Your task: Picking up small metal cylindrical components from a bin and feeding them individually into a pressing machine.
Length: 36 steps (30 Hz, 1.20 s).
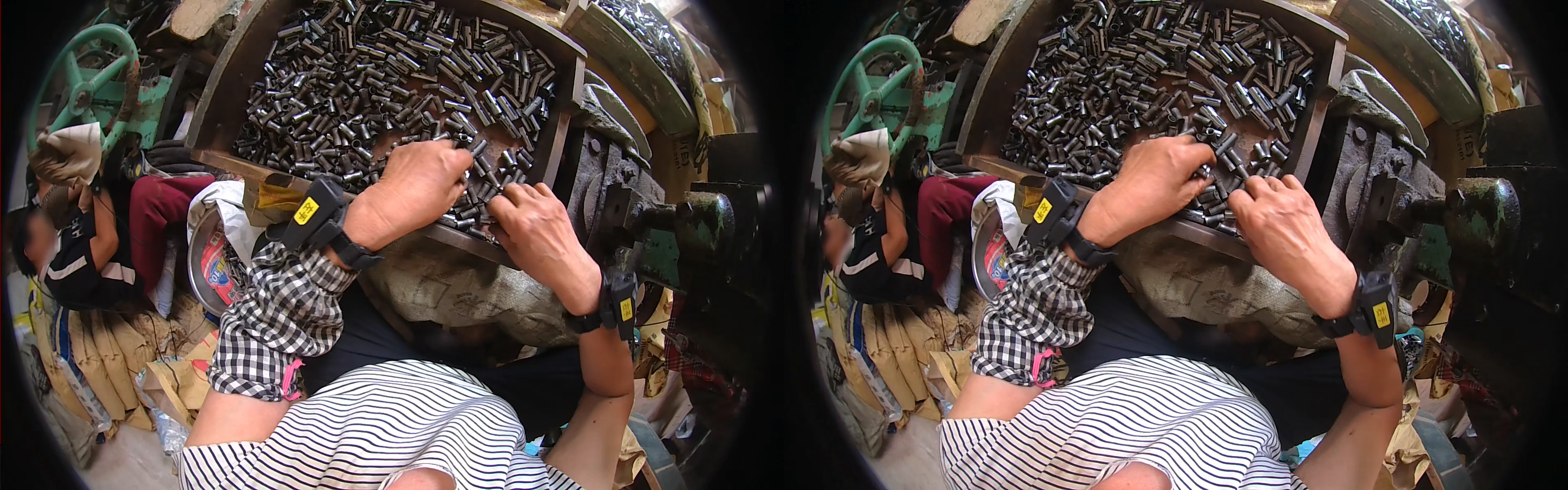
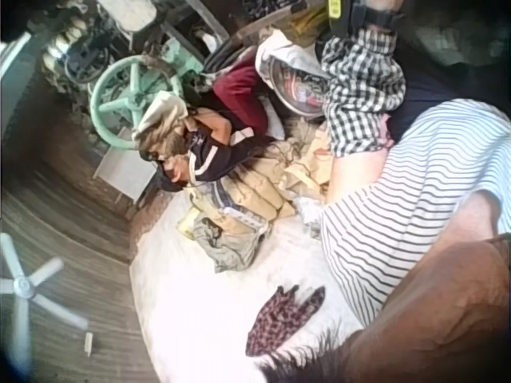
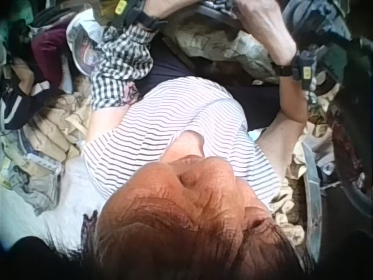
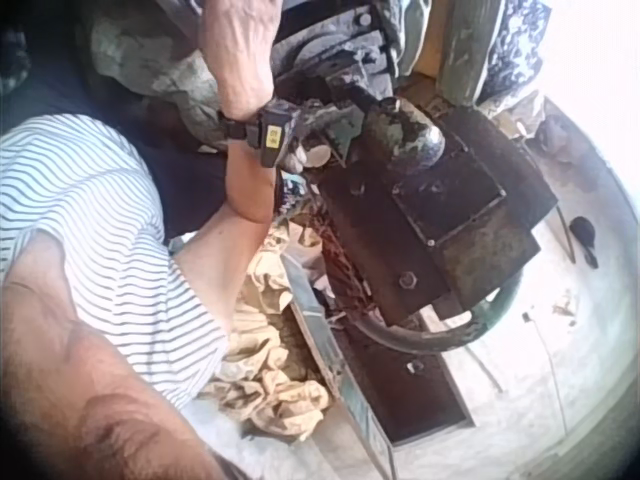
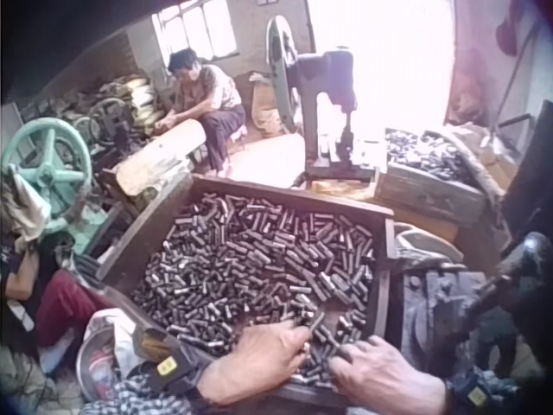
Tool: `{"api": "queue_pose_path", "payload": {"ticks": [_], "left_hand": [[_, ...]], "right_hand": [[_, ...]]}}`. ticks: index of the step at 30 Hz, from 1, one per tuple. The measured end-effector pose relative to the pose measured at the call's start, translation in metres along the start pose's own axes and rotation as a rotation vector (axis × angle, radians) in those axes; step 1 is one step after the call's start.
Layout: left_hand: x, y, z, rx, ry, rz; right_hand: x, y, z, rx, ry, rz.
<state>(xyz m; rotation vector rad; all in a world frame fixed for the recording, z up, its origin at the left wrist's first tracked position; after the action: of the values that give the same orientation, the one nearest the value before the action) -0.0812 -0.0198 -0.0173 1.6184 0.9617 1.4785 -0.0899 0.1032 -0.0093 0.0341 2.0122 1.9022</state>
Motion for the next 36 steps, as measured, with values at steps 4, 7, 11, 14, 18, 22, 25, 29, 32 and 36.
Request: {"api": "queue_pose_path", "payload": {"ticks": [4,7,11,14,18,22,25,29,32,36], "left_hand": [[0.003,-0.016,-0.005,-0.076,-0.049,-0.173],[0.014,-0.018,-0.011,-0.142,-0.087,-0.259],[0.013,-0.024,-0.014,-0.109,-0.103,-0.309],[0.011,-0.020,-0.012,-0.064,-0.113,-0.172],[0.013,-0.009,-0.018,-0.020,-0.040,0.109],[0.018,-0.021,-0.017,-0.231,0.262,0.902],[0.016,-0.033,-0.011,-0.302,0.413,1.390],[0.023,-0.035,-0.010,-0.320,0.434,1.608],[0.022,-0.036,-0.010,-0.326,0.462,1.618],[0.022,-0.038,-0.009,-0.355,0.470,1.631]], "right_hand": [[-0.003,0.017,0.020,0.232,-0.122,-0.089],[0.007,0.015,0.036,0.403,-0.204,-0.188],[0.013,0.018,0.035,0.417,-0.201,-0.248],[0.019,0.017,0.038,0.438,-0.257,-0.384],[0.033,0.022,0.046,0.538,-0.378,-0.591],[0.045,0.001,0.056,0.562,-0.660,-1.270],[0.047,0.002,0.056,0.586,-0.640,-1.374],[0.050,-0.003,0.058,0.622,-0.653,-1.436],[0.052,-0.007,0.058,0.644,-0.649,-1.512],[0.053,-0.013,0.058,0.649,-0.676,-1.602]]}}
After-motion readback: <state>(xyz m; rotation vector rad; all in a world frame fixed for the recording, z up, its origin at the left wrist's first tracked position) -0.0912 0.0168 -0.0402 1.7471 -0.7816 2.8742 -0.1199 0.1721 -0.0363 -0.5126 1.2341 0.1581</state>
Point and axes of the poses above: each hand's wrist, its own z-axis away from the middle knuckle, its own y-axis out of the back of the hand, x = y × z, the point moved 7 cm from there along -z, towards the middle knuckle, and after that the axes turned 4 degrees about y, right-handed, at the moved point
